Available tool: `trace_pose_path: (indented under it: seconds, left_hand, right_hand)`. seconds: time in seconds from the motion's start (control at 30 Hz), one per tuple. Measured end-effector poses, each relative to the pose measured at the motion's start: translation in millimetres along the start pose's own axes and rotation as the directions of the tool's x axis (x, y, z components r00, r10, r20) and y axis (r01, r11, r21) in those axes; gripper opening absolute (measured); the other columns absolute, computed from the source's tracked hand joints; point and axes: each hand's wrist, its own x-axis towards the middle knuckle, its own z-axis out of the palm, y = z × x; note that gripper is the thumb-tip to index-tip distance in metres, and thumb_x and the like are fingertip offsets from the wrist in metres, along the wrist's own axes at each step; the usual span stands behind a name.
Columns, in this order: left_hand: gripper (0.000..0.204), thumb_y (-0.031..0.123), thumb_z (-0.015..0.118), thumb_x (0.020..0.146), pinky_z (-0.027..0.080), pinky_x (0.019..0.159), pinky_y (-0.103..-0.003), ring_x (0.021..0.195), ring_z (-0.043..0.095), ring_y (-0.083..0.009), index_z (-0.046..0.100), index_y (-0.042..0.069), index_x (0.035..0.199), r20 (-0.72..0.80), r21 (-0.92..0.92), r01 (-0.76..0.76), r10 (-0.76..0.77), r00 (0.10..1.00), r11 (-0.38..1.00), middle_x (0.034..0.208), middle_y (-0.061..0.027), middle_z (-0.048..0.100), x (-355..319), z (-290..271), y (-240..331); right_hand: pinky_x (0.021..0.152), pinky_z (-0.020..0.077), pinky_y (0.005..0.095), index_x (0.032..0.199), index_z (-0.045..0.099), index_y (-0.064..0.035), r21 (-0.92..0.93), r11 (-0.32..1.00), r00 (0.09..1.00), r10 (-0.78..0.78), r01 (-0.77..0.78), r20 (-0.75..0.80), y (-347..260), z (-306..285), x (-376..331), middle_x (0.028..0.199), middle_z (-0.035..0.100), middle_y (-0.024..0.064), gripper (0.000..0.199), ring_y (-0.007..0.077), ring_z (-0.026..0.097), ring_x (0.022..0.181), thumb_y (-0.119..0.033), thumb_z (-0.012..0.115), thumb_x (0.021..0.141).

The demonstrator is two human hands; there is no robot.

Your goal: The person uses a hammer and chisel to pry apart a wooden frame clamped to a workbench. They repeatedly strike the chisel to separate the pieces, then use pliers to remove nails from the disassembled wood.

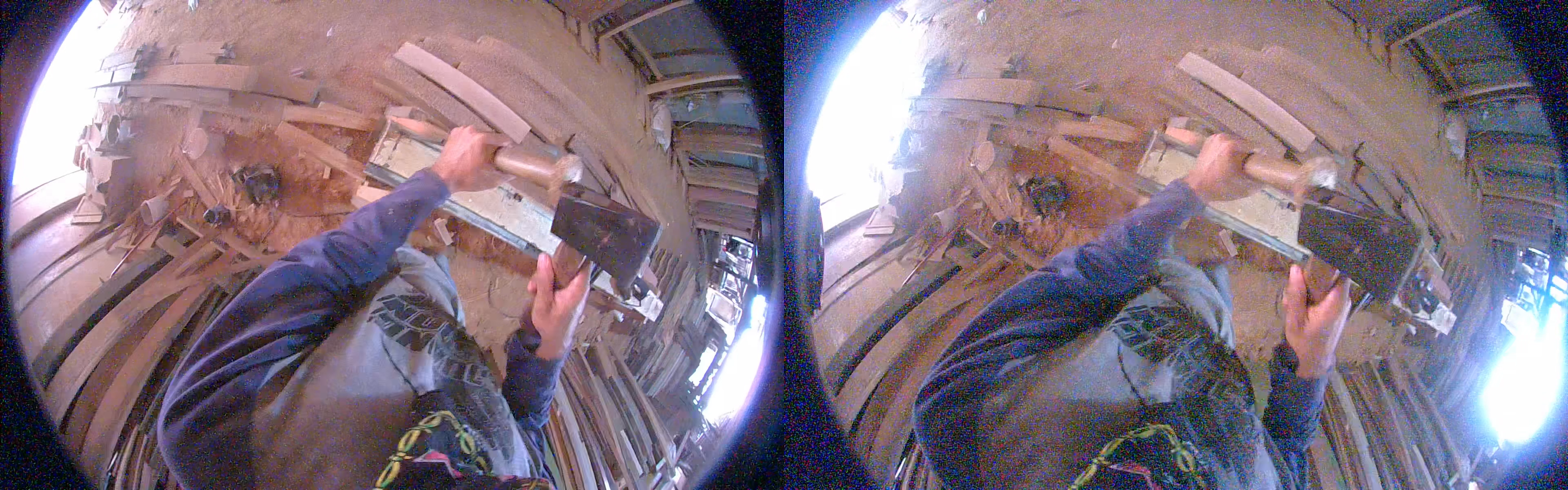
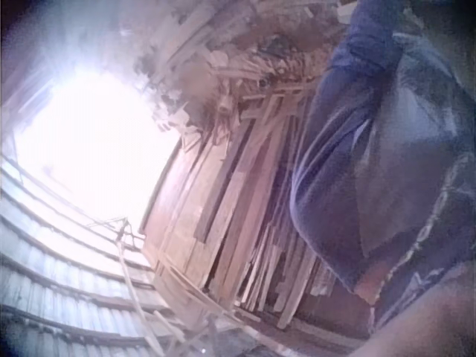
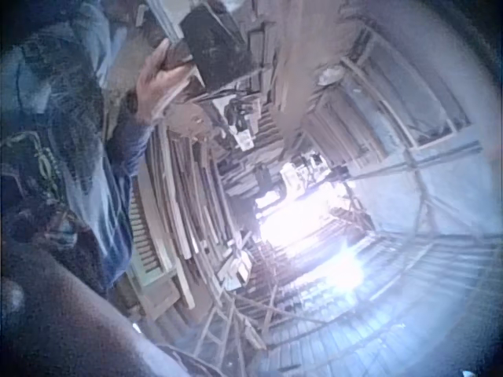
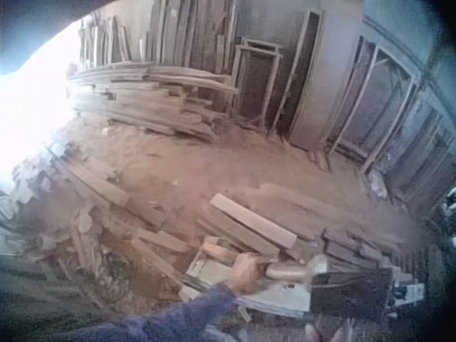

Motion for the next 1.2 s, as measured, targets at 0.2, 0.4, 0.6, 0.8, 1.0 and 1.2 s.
trace_pose_path:
  seconds: [0.2,0.4,0.6,0.8,1.0,1.2]
  left_hand:
    - [0.026,0.028,0.079,0.059,0.052,0.063,-0.047,0.068,0.066,-0.0361,0.066,0.013,0.076,-0.031,-0.053,-0.036,0.035,0.999,0.998,0.068,-0.0122,0.066,-2,0,-2]
    - [0.024,0.026,0.078,0.059,0.052,0.062,-0.046,0.067,0.065,-0.0369,0.065,0.013,0.075,-0.053,-0.046,-0.056,0.054,0.997,0.997,0.066,-0.0120,0.065,-3,5,-4]
    - [0.025,0.022,0.077,0.057,0.052,0.062,-0.045,0.068,0.065,-0.0377,0.066,0.010,0.078,-0.083,-0.044,-0.084,0.080,0.993,0.995,0.070,-0.0141,0.066,-10,8,-8]
    - [0.026,0.020,0.077,0.058,0.053,0.064,-0.046,0.071,0.066,-0.0380,0.068,0.009,0.079,-0.037,-0.032,-0.037,0.036,0.999,0.999,0.072,-0.0159,0.067,-11,9,-10]
    - [0.027,0.023,0.077,0.059,0.053,0.065,-0.046,0.071,0.066,-0.0376,0.071,0.011,0.083,0.014,-0.039,-0.001,0.002,1.000,0.999,0.072,-0.0146,0.067,-10,6,-6]
    - [0.026,0.023,0.076,0.060,0.053,0.065,-0.046,0.071,0.066,-0.0376,0.069,0.011,0.082,0.037,0.085,-0.061,0.058,0.998,0.995,0.072,-0.0142,0.067,-9,4,-6]
  right_hand:
    - [0.055,0.0473,0.0286,0.102,0.057,-0.0009,0.006,0.943,0.849,-0.296,0.333,-0.438,-10,-84,-16,0.071,0.059,0.0052,0.029,0.0143,0.054,0.057,-0.028,0.060,0.094]
    - [0.069,0.0526,0.0338,0.108,0.059,-0.0036,0.201,0.683,0.565,-0.362,0.702,-0.742,-71,-82,6,0.076,0.063,0.0091,0.036,0.0204,0.060,0.068,-0.035,0.061,0.091]
    - [0.066,0.0510,0.0412,0.110,0.056,-0.0029,0.014,0.994,0.994,0.106,-0.105,-0.005,25,-12,-10,0.072,0.061,0.0077,0.037,0.0167,0.057,0.055,-0.032,0.068,0.089]
    - [0.058,0.0424,0.0278,0.087,0.055,-0.0081,-0.048,0.853,0.727,-0.472,0.520,-0.499,-36,-99,-19,0.065,0.053,0.0005,0.028,0.0102,0.050,0.058,-0.035,0.057,0.095]
    - [0.058,0.0459,0.0298,0.096,0.059,-0.0055,0.345,0.903,0.950,-0.169,0.256,-0.264,-38,-40,1,0.069,0.056,0.0017,0.021,0.0116,0.054,0.062,-0.027,0.059,0.094]
    - [0.049,0.0451,0.0307,0.107,0.056,-0.0035,0.015,0.999,0.997,0.047,-0.046,-0.068,30,-24,-16,0.066,0.060,0.0057,0.024,0.0153,0.057,0.051,-0.020,0.066,0.092]
